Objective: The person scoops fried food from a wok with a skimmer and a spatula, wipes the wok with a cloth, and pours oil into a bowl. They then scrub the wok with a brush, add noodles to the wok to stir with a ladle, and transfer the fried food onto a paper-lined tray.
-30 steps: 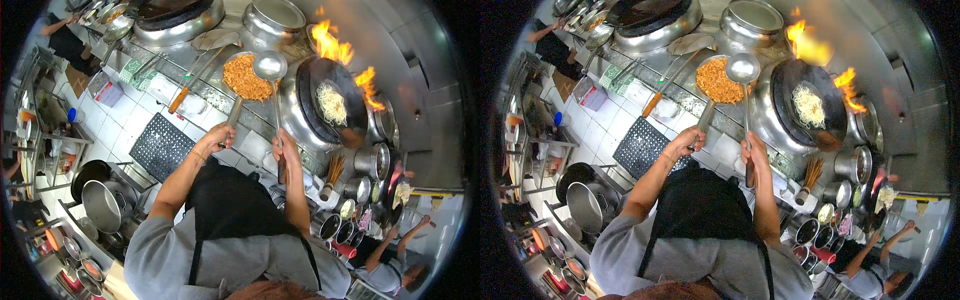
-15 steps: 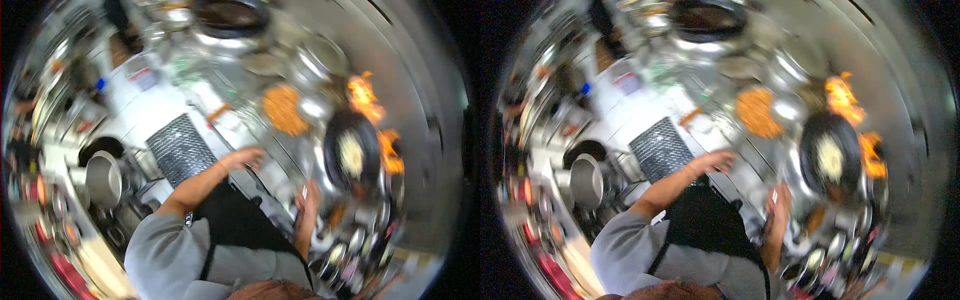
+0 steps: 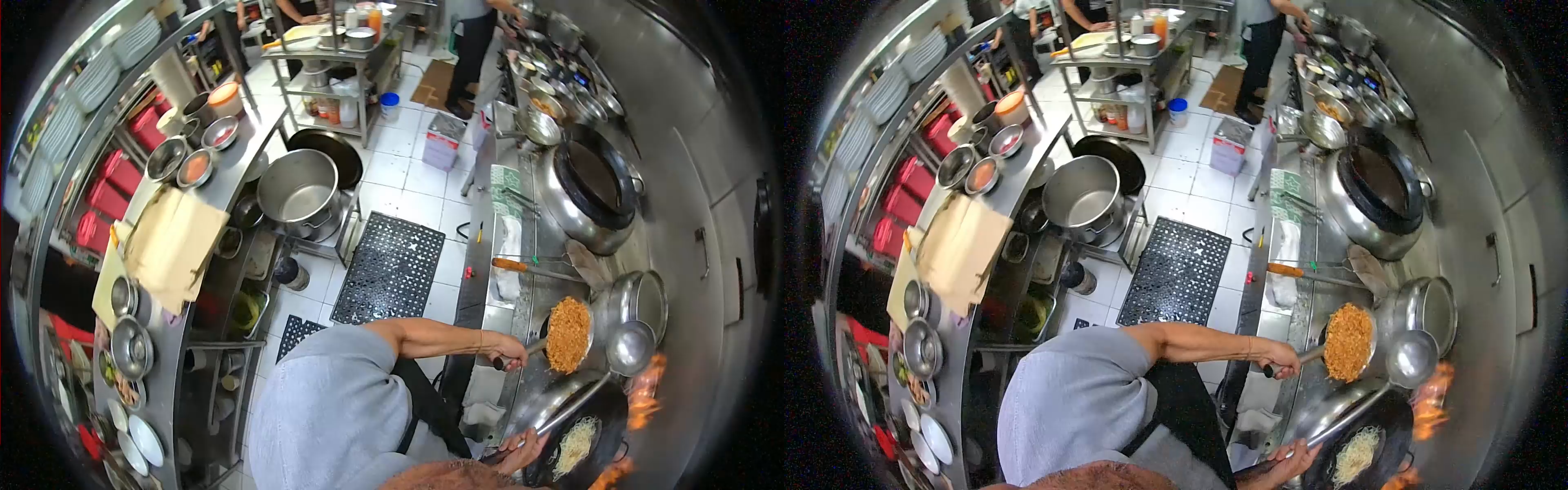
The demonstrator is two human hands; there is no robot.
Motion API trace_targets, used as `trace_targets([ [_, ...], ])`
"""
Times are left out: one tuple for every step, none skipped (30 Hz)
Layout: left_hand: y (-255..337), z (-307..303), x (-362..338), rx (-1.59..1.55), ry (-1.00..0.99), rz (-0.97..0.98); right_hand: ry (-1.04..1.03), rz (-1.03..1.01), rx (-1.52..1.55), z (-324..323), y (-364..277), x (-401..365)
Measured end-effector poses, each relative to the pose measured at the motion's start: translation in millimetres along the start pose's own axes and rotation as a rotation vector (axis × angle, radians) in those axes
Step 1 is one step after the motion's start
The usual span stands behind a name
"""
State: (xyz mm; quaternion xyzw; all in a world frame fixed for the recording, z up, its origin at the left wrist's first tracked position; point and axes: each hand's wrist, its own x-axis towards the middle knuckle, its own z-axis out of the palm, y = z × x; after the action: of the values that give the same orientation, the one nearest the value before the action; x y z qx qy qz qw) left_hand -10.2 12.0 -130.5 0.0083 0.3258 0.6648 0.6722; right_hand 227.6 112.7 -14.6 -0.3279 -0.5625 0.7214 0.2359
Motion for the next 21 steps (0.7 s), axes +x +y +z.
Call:
trace_targets([
  [0.7, 7.4, -5.9, -0.004, 0.014, 0.018, -0.097, -0.035, 0.014, -9.3, -4.1, 4.7],
  [1.0, 16.5, -15.7, -0.023, -0.029, 0.040, -0.065, -0.053, -0.018, -15.5, -8.1, 8.6],
  [-0.7, 25.5, -24.1, -0.043, -0.069, 0.062, -0.087, -0.044, -0.017, -19.9, -11.1, 8.8],
  [-4.2, 35.4, -29.8, -0.056, -0.052, 0.079, -0.056, -0.088, -0.008, -20.0, -18.4, 6.1],
  [-7.7, 44.9, -36.0, -0.095, -0.111, 0.098, -0.029, -0.130, -0.001, -16.4, -28.4, 1.8],
  [-11.2, 49.0, -40.9, -0.131, -0.171, 0.119, -0.059, -0.139, 0.023, -9.3, -39.1, -4.2],
  [-16.2, 49.6, -43.8, -0.140, -0.154, 0.143, -0.089, -0.130, 0.023, -4.7, -45.0, -2.8],
  [-21.9, 50.6, -46.4, -0.075, -0.087, 0.178, -0.117, -0.101, 0.090, -0.5, -49.9, -0.4],
  [-28.4, 52.1, -50.8, -0.013, -0.021, 0.212, -0.146, -0.073, 0.153, 0.4, -52.3, 1.9],
  [-30.8, 64.3, -67.4, 0.014, 0.026, 0.224, -0.240, -0.140, 0.087, -1.4, -47.9, 11.9],
  [-34.3, 63.2, -70.7, -0.007, 0.041, 0.258, -0.281, -0.133, 0.075, 2.4, -51.0, 14.9],
  [-42.9, 59.8, -75.4, -0.028, 0.048, 0.234, -0.236, -0.105, 0.092, 8.4, -53.5, 16.9],
  [-54.9, 58.3, -80.4, -0.067, 0.054, 0.224, -0.206, -0.072, 0.093, 13.3, -57.0, 19.7],
  [-61.3, 57.5, -85.7, -0.110, 0.058, 0.234, -0.278, -0.028, 0.046, 11.1, -56.9, 30.3],
  [-69.0, 55.6, -90.1, -0.156, 0.080, 0.288, -0.342, 0.011, 0.003, 5.5, -57.3, 46.2],
  [-76.1, 56.0, -91.0, -0.167, 0.046, 0.297, -0.434, 0.010, 0.038, -1.4, -49.1, 66.7],
  [-80.2, 58.2, -93.0, -0.164, 0.004, 0.297, -0.513, 0.003, 0.081, -1.1, -45.9, 75.7],
  [-83.5, 61.1, -97.1, -0.191, 0.021, 0.311, -0.541, 0.001, 0.065, -3.2, -47.1, 86.1],
  [-87.2, 61.5, -102.2, -0.199, 0.020, 0.337, -0.470, 0.088, 0.026, 1.5, -53.5, 86.5],
  [-90.8, 61.0, -108.5, -0.233, 0.018, 0.356, -0.396, 0.172, -0.012, 7.6, -58.7, 85.5],
  [-95.2, 61.0, -116.6, -0.265, 0.015, 0.372, -0.414, 0.164, -0.020, 15.4, -61.4, 81.5],
])
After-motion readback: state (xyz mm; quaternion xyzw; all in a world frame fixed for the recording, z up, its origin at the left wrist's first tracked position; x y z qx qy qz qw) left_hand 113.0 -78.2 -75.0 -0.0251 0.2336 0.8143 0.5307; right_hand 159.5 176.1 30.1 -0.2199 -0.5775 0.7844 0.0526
